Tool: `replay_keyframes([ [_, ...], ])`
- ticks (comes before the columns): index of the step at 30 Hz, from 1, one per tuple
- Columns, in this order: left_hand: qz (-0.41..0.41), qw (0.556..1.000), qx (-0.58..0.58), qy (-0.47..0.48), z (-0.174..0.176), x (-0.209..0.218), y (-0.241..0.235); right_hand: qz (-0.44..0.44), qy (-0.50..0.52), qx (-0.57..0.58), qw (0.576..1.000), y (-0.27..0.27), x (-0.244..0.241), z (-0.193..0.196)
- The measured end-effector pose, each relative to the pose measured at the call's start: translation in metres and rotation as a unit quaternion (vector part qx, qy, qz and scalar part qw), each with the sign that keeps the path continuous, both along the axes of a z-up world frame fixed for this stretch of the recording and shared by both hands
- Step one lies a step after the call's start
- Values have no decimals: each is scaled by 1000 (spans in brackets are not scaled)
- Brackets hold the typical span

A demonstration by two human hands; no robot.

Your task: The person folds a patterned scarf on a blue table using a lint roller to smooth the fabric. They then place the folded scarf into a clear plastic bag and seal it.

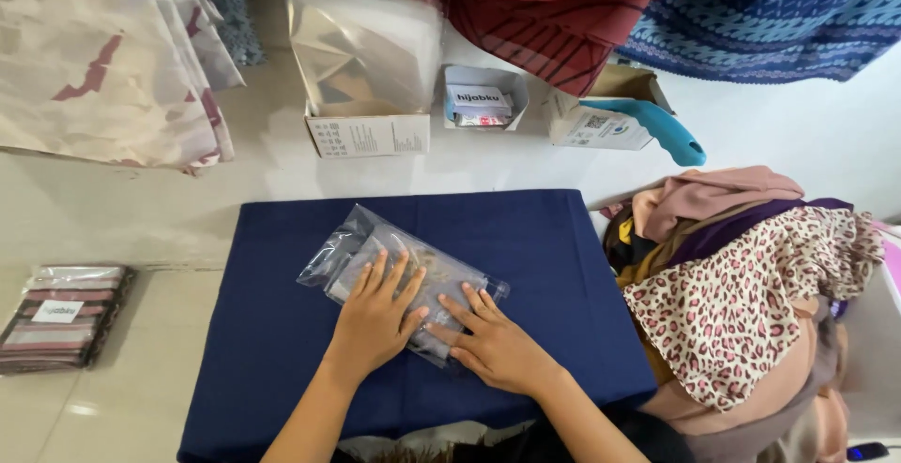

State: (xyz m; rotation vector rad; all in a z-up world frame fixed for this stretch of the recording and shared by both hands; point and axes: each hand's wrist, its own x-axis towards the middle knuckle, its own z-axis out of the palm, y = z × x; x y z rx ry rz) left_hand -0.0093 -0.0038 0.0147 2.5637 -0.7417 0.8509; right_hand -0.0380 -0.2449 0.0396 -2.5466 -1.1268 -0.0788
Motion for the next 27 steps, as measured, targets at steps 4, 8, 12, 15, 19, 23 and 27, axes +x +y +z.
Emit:
replay_keyframes([
  [4, -8, 1000, -7, 11, -3, -1, 0, 16, 19, -15, 1000, 12, 13, -5],
  [8, -6, 1000, -10, 3, -6, -1, 0, 19, 21, -8, 1000, 23, 20, -4],
  [12, -2, 1000, -10, 25, -12, 0, 0, 24, -14, -12, 1000, 32, 24, -7],
  [15, -7, 999, -18, 38, -10, -2, 0, 10, -22, -20, 1000, 39, 28, -7],
  [19, -10, 997, -30, 68, -7, -3, -1, 7, -15, -64, 998, 45, 31, -6],
  [23, -11, 997, -31, 73, -7, -3, -3, -8, -5, -68, 998, 46, 31, -8],
  [27, -31, 991, -70, 106, 7, -5, 7, 22, 7, -26, 999, 36, 29, -2],
])
